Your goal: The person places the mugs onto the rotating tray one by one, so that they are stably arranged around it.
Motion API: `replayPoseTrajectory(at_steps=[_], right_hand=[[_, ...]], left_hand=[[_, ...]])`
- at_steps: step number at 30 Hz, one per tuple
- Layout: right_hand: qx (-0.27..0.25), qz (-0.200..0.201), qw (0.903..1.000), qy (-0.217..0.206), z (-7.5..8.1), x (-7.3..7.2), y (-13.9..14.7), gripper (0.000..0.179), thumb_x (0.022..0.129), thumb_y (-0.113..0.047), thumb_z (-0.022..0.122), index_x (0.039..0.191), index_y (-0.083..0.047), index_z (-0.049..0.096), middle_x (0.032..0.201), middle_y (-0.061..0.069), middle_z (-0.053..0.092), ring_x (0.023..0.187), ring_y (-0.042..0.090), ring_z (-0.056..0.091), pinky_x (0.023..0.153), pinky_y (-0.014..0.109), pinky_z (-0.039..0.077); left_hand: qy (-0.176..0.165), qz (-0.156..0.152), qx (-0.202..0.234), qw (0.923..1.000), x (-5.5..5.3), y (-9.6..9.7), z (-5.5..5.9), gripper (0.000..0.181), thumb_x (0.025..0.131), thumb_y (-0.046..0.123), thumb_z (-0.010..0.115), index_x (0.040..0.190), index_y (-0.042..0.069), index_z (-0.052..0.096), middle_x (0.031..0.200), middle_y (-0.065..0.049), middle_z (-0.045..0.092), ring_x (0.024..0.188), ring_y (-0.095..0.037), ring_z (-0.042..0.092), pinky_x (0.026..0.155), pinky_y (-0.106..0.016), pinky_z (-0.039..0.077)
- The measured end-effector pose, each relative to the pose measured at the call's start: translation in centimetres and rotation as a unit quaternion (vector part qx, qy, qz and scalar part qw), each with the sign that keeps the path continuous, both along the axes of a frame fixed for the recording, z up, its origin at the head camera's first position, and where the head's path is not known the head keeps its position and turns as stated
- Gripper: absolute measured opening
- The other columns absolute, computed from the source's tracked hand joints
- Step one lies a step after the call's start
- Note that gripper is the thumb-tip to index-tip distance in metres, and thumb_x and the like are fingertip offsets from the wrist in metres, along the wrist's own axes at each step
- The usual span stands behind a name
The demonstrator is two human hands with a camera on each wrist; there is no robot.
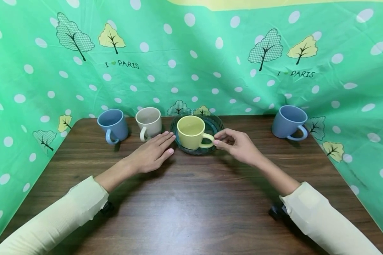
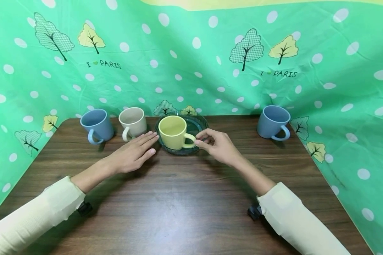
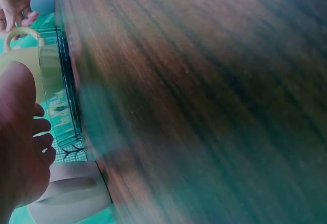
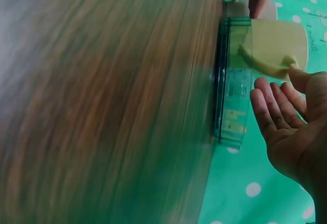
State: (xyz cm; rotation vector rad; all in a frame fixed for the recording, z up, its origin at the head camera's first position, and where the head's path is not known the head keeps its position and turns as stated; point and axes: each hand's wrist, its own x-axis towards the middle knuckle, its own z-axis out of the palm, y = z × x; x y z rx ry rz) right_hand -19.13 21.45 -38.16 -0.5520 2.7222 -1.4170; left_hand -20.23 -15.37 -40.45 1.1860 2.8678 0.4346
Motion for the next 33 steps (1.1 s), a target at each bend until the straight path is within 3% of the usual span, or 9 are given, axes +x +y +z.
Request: replayPoseTrajectory(at_steps=[6, 15, 22, 29, 33], right_hand=[[0.021, -0.023, 0.9993, 0.021, 0.3, 0.1, 1.8, 0.025, 0.11, -0.022, 0.078, 0.127, -0.003, 0.078, 0.106, 0.012, 0.085, 0.1, 0.032, 0.081, 0.08, 0.021, 0.06], [0.052, -0.069, 0.9957, 0.034, 0.7, 0.6, 4.8, 0.029, 0.113, -0.027, 0.074, 0.133, -0.006, 0.077, 0.114, 0.016, 0.084, 0.096, 0.021, 0.077, 0.073, 0.021, 0.055], [0.07, -0.109, 0.9908, 0.039, 1.1, 1.3, 7.0, 0.029, 0.114, -0.034, 0.072, 0.13, -0.01, 0.077, 0.114, 0.016, 0.084, 0.095, 0.027, 0.077, 0.072, 0.023, 0.056], [0.074, -0.137, 0.9867, 0.045, 1.4, 1.4, 9.4, 0.032, 0.114, -0.035, 0.071, 0.131, -0.009, 0.077, 0.114, 0.02, 0.083, 0.085, 0.002, 0.07, 0.07, 0.019, 0.056], [0.079, -0.158, 0.9834, 0.043, 1.6, 1.5, 10.6, 0.032, 0.114, -0.035, 0.07, 0.132, -0.008, 0.076, 0.112, 0.019, 0.083, 0.084, -0.002, 0.07, 0.07, 0.017, 0.055]], left_hand=[[0.011, 0.004, 0.015, 0.9998, 0.0, 0.0, 0.0, 0.059, 0.122, 0.036, 0.046, 0.17, 0.002, 0.047, 0.178, -0.022, 0.045, 0.17, -0.045, 0.037, 0.14, -0.063, 0.033], [0.037, -0.021, 0.022, 0.9989, 0.8, 0.0, -0.1, 0.055, 0.121, 0.03, 0.05, 0.165, -0.002, 0.053, 0.173, -0.024, 0.051, 0.165, -0.047, 0.044, 0.136, -0.065, 0.039], [0.047, -0.029, 0.021, 0.9983, 1.1, -0.1, -0.3, 0.055, 0.12, 0.03, 0.051, 0.165, -0.002, 0.054, 0.172, -0.024, 0.053, 0.164, -0.046, 0.047, 0.136, -0.063, 0.04], [0.046, -0.039, 0.027, 0.9978, 1.5, -0.1, -0.3, 0.055, 0.12, 0.03, 0.052, 0.165, -0.001, 0.054, 0.172, -0.023, 0.054, 0.165, -0.045, 0.046, 0.135, -0.064, 0.04], [0.043, -0.045, 0.03, 0.9976, 1.8, 0.0, -0.1, 0.055, 0.12, 0.03, 0.053, 0.165, 0.0, 0.054, 0.172, -0.021, 0.055, 0.165, -0.043, 0.046, 0.136, -0.063, 0.039]])
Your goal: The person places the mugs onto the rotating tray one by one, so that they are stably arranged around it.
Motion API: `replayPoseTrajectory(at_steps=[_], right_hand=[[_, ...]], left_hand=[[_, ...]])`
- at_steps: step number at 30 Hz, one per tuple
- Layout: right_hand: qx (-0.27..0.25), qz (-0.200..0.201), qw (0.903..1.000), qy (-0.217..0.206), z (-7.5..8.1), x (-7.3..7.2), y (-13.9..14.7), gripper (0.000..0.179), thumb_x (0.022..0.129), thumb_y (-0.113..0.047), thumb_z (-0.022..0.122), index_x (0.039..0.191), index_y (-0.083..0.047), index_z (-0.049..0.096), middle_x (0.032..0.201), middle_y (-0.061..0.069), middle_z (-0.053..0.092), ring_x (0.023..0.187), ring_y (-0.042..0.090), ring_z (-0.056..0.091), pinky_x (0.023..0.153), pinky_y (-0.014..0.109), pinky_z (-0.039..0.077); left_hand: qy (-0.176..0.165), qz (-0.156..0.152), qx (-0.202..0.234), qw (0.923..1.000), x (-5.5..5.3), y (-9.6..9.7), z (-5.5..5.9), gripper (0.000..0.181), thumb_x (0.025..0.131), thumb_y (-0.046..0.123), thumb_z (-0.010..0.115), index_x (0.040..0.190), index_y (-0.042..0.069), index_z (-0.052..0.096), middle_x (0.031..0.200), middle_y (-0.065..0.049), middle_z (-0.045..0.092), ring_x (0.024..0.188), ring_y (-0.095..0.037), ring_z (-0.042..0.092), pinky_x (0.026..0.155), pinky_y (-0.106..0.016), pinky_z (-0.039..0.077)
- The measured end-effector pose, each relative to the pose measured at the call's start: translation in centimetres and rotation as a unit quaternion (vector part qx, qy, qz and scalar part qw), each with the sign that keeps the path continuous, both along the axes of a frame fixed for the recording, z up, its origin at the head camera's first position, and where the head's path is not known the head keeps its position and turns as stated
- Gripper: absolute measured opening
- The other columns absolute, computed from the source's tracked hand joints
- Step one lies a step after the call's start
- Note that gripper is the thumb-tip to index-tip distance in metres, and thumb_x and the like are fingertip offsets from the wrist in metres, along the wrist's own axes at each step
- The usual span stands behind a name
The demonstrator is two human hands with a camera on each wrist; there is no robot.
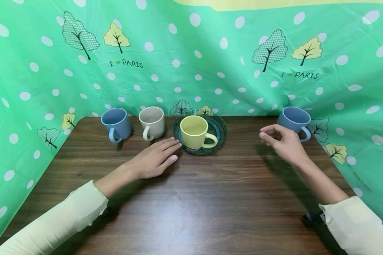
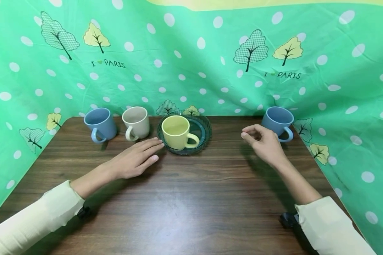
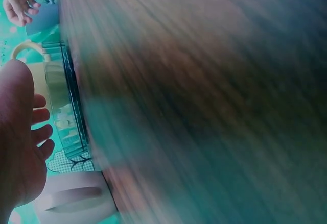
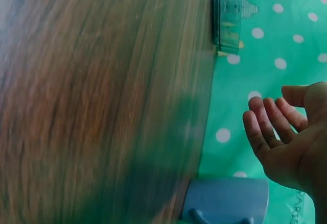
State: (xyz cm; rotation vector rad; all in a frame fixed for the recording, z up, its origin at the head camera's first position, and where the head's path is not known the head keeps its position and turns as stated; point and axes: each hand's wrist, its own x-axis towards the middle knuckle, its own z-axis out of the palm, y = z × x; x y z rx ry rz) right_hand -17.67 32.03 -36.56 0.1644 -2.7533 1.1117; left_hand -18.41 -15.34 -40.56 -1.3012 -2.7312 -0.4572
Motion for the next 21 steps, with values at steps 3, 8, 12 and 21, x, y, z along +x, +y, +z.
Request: replayPoseTrajectory(at_steps=[3, 8, 12, 21], right_hand=[[0.003, -0.015, 0.9999, -0.003, 0.1, 0.0, 0.8, 0.033, 0.115, -0.034, 0.07, 0.133, -0.007, 0.076, 0.109, 0.012, 0.083, 0.084, -0.003, 0.071, 0.069, 0.017, 0.054], [-0.003, -0.029, 0.9996, -0.004, 0.2, -0.3, 2.0, 0.033, 0.115, -0.031, 0.069, 0.135, -0.005, 0.074, 0.097, -0.017, 0.078, 0.082, -0.006, 0.071, 0.067, 0.015, 0.055], [-0.001, -0.041, 0.9991, -0.002, 0.2, -0.5, 2.9, 0.033, 0.115, -0.03, 0.069, 0.135, -0.004, 0.074, 0.091, -0.035, 0.069, 0.081, -0.008, 0.071, 0.068, 0.014, 0.057], [-0.03, -0.055, 0.9977, -0.025, 0.6, -0.6, 4.7, 0.042, 0.116, -0.034, 0.067, 0.141, 0.0, 0.069, 0.089, -0.034, 0.071, 0.08, -0.007, 0.074, 0.068, 0.014, 0.061]], left_hand=[[-0.005, -0.005, -0.001, 1.0, 0.2, 0.1, 0.1, 0.055, 0.12, 0.032, 0.053, 0.166, 0.001, 0.054, 0.171, -0.02, 0.056, 0.166, -0.042, 0.045, 0.136, -0.063, 0.039], [-0.012, -0.009, -0.006, 0.9999, 0.5, 0.3, 0.1, 0.055, 0.12, 0.032, 0.051, 0.167, 0.003, 0.053, 0.173, -0.018, 0.055, 0.167, -0.041, 0.044, 0.136, -0.064, 0.039], [-0.015, -0.012, -0.009, 0.9998, 0.7, 0.5, 0.0, 0.055, 0.121, 0.033, 0.051, 0.168, 0.004, 0.052, 0.174, -0.016, 0.054, 0.167, -0.04, 0.045, 0.136, -0.064, 0.039], [-0.027, -0.024, -0.017, 0.9992, 1.0, 1.0, 0.0, 0.057, 0.121, 0.035, 0.048, 0.169, 0.004, 0.05, 0.177, -0.016, 0.05, 0.169, -0.038, 0.041, 0.138, -0.062, 0.038]])
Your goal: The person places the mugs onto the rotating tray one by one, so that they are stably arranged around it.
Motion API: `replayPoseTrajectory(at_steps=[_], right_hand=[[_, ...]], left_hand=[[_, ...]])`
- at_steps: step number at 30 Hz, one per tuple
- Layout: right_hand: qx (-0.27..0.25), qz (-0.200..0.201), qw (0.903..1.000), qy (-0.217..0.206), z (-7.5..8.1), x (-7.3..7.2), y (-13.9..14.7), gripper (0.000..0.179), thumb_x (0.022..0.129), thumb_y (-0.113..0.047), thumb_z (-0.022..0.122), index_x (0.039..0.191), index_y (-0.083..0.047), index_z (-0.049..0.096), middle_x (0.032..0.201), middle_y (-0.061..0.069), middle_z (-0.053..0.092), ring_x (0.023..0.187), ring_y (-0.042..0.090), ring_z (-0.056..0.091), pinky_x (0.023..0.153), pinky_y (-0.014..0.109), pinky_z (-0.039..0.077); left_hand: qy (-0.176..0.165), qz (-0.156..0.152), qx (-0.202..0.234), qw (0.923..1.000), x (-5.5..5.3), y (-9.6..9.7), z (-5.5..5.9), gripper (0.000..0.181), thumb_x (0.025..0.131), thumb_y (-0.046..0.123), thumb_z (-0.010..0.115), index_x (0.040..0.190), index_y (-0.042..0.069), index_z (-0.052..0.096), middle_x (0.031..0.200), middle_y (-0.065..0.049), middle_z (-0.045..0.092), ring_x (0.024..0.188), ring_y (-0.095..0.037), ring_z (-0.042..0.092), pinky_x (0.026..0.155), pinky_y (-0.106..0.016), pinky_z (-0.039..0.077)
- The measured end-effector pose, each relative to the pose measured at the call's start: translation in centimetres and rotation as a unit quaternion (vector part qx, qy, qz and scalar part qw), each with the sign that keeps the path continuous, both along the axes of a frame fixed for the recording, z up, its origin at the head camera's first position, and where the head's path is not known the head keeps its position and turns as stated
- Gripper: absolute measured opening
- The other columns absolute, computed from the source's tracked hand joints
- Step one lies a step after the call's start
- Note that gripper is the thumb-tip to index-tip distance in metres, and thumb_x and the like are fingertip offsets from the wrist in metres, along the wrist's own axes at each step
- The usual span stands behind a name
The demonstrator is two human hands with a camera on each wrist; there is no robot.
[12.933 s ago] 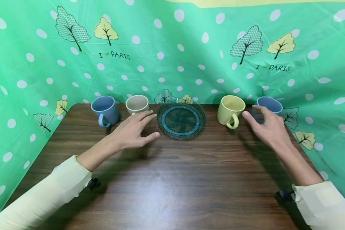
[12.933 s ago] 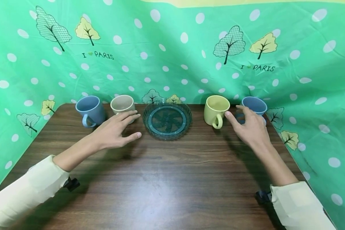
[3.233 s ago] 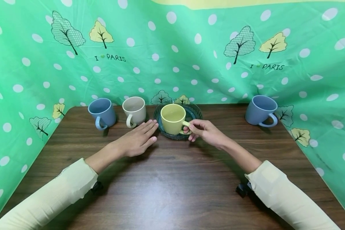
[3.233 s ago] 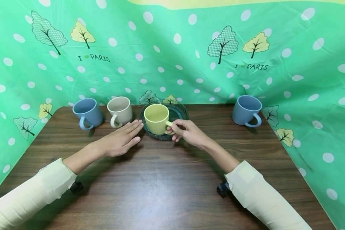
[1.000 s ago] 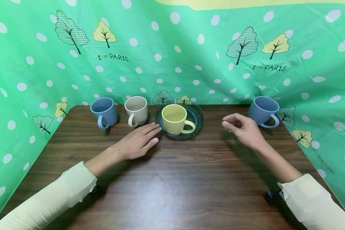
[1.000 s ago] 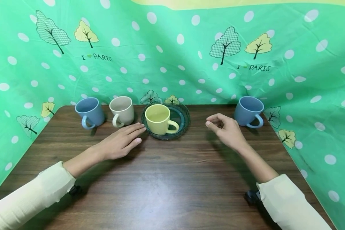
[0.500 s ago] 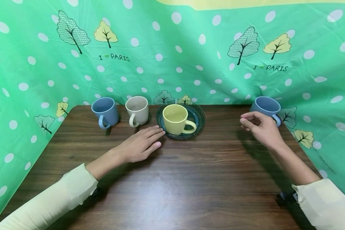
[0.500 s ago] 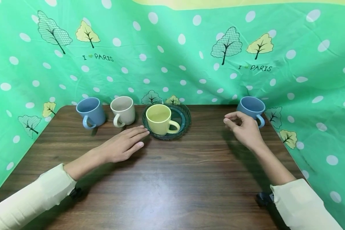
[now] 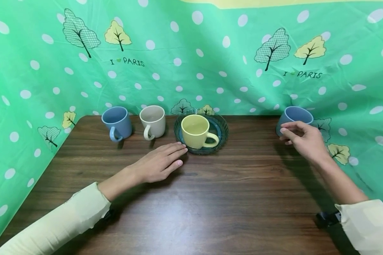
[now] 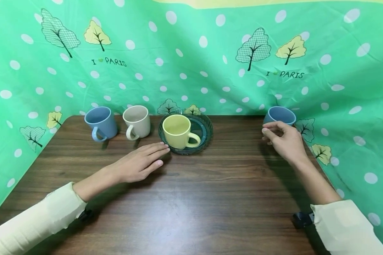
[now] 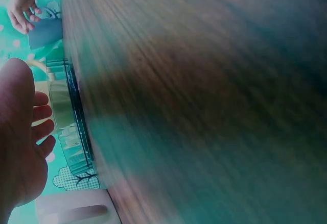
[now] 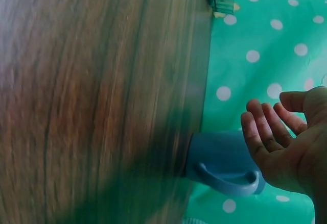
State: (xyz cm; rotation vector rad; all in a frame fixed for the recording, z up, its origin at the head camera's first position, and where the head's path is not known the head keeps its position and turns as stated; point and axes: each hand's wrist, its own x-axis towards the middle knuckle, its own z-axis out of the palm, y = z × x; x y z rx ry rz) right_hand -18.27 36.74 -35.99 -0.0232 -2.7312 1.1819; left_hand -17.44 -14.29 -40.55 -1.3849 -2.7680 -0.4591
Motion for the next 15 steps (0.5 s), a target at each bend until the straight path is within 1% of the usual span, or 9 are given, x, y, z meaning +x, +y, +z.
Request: replayPoseTrajectory(at_steps=[3, 9, 13, 15], right_hand=[[-0.014, -0.009, 0.9999, 0.002, 0.1, -0.1, 0.5, 0.044, 0.116, -0.033, 0.067, 0.142, 0.002, 0.068, 0.092, -0.036, 0.07, 0.08, -0.009, 0.074, 0.068, 0.015, 0.062], [-0.021, -0.024, 0.9995, -0.001, 0.5, 0.0, 1.5, 0.042, 0.116, -0.032, 0.067, 0.141, 0.002, 0.067, 0.088, -0.039, 0.069, 0.077, -0.013, 0.072, 0.067, 0.015, 0.062], [-0.023, -0.035, 0.9991, -0.004, 1.0, 0.2, 2.2, 0.042, 0.116, -0.033, 0.066, 0.139, 0.001, 0.067, 0.085, -0.039, 0.069, 0.075, -0.013, 0.072, 0.064, 0.015, 0.06], [-0.027, -0.044, 0.9987, -0.005, 1.3, 0.4, 2.7, 0.039, 0.116, -0.034, 0.065, 0.137, -0.001, 0.068, 0.084, -0.039, 0.069, 0.074, -0.012, 0.072, 0.063, 0.015, 0.06]], left_hand=[[0.002, -0.001, 0.001, 1.0, 0.1, 0.1, 0.1, 0.057, 0.121, 0.035, 0.049, 0.169, 0.004, 0.05, 0.177, -0.015, 0.05, 0.169, -0.037, 0.041, 0.138, -0.061, 0.038], [0.002, -0.01, 0.002, 0.9999, 0.2, 0.2, 0.0, 0.055, 0.122, 0.032, 0.047, 0.168, 0.003, 0.051, 0.177, -0.016, 0.05, 0.169, -0.038, 0.042, 0.137, -0.061, 0.039], [-0.005, -0.011, 0.002, 0.9999, 0.2, 0.3, -0.2, 0.055, 0.122, 0.032, 0.046, 0.169, 0.003, 0.05, 0.178, -0.016, 0.048, 0.169, -0.038, 0.041, 0.137, -0.061, 0.038], [-0.005, -0.012, 0.002, 0.9999, 0.2, 0.4, -0.1, 0.056, 0.122, 0.033, 0.046, 0.169, 0.004, 0.05, 0.178, -0.016, 0.048, 0.17, -0.037, 0.041, 0.138, -0.06, 0.038]])
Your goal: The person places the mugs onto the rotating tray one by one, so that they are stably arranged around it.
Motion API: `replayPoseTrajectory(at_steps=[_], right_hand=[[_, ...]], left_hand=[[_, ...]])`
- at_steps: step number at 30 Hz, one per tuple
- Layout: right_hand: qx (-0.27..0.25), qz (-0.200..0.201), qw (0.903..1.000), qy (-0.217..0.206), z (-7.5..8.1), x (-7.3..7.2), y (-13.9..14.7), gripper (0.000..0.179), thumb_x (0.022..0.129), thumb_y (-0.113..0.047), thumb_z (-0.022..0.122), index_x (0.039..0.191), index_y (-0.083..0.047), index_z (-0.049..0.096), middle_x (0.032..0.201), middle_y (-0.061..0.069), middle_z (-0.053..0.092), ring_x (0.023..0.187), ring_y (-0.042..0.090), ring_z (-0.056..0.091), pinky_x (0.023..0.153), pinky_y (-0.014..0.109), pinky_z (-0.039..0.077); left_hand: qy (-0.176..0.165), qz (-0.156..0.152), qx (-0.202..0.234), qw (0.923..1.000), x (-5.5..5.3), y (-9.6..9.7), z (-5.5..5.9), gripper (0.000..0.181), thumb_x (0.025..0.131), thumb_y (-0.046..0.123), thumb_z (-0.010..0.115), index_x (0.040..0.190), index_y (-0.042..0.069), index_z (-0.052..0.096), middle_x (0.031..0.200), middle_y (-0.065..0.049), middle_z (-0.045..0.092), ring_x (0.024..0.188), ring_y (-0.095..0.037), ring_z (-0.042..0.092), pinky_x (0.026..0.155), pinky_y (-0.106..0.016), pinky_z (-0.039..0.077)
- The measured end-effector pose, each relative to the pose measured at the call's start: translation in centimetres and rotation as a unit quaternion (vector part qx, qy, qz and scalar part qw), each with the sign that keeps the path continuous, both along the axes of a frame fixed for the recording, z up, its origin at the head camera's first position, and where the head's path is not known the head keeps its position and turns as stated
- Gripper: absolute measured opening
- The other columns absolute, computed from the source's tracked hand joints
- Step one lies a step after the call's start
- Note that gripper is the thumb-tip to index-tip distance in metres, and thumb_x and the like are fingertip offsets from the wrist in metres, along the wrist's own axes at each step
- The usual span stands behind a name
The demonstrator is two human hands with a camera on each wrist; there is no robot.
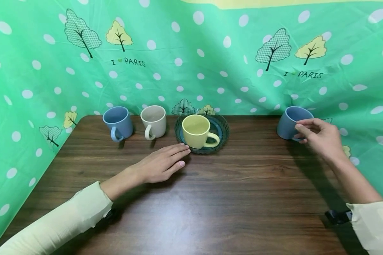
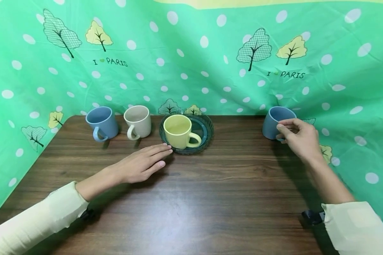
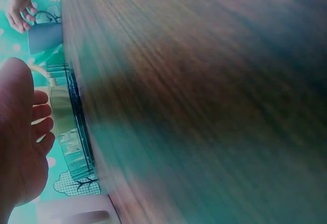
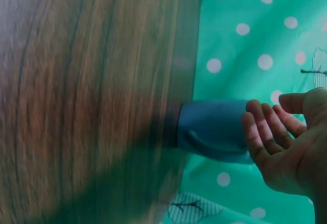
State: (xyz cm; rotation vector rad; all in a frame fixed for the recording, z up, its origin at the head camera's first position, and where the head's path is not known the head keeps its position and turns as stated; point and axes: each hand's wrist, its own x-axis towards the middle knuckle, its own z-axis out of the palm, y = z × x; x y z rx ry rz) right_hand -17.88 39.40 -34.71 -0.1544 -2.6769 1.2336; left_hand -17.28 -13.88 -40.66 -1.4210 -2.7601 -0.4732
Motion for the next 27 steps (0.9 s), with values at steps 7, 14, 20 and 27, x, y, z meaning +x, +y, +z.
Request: replayPoseTrajectory(at_steps=[7, 14, 20, 27], right_hand=[[-0.032, -0.032, 0.999, -0.002, 0.2, 0.2, 2.0, 0.015, 0.114, -0.031, 0.068, 0.122, -0.018, 0.071, 0.08, -0.037, 0.071, 0.071, -0.009, 0.072, 0.061, 0.014, 0.059], [-0.046, -0.047, 0.9978, -0.009, -0.3, 0.3, 3.2, 0.01, 0.115, -0.031, 0.067, 0.117, -0.022, 0.071, 0.078, -0.036, 0.071, 0.07, -0.008, 0.073, 0.062, 0.016, 0.061], [-0.082, -0.058, 0.9949, -0.007, -0.7, 0.3, 3.9, 0.009, 0.114, -0.024, 0.068, 0.109, -0.03, 0.071, 0.076, -0.033, 0.071, 0.063, -0.006, 0.072, 0.058, 0.015, 0.061], [-0.025, -0.075, 0.9959, -0.044, -1.1, 0.3, 4.3, 0.016, 0.116, -0.039, 0.062, 0.117, -0.024, 0.065, 0.078, -0.039, 0.062, 0.065, -0.008, 0.07, 0.062, 0.017, 0.061]], left_hand=[[0.002, 0.0, -0.004, 1.0, -0.2, 0.3, 0.1, 0.055, 0.122, 0.033, 0.047, 0.168, 0.004, 0.052, 0.177, -0.017, 0.05, 0.169, -0.036, 0.043, 0.138, -0.059, 0.038], [-0.009, 0.004, -0.01, 0.9999, -0.1, 0.3, 0.2, 0.056, 0.122, 0.035, 0.047, 0.169, 0.004, 0.05, 0.178, -0.016, 0.048, 0.17, -0.037, 0.041, 0.138, -0.059, 0.038], [-0.012, 0.006, -0.013, 0.9998, 0.0, 0.3, 0.0, 0.056, 0.123, 0.035, 0.045, 0.17, 0.004, 0.049, 0.179, -0.016, 0.046, 0.17, -0.036, 0.04, 0.138, -0.059, 0.037], [-0.017, 0.01, -0.01, 0.9998, 0.0, 0.2, 0.0, 0.057, 0.123, 0.035, 0.045, 0.171, 0.005, 0.048, 0.179, -0.015, 0.046, 0.17, -0.036, 0.04, 0.138, -0.06, 0.037]])
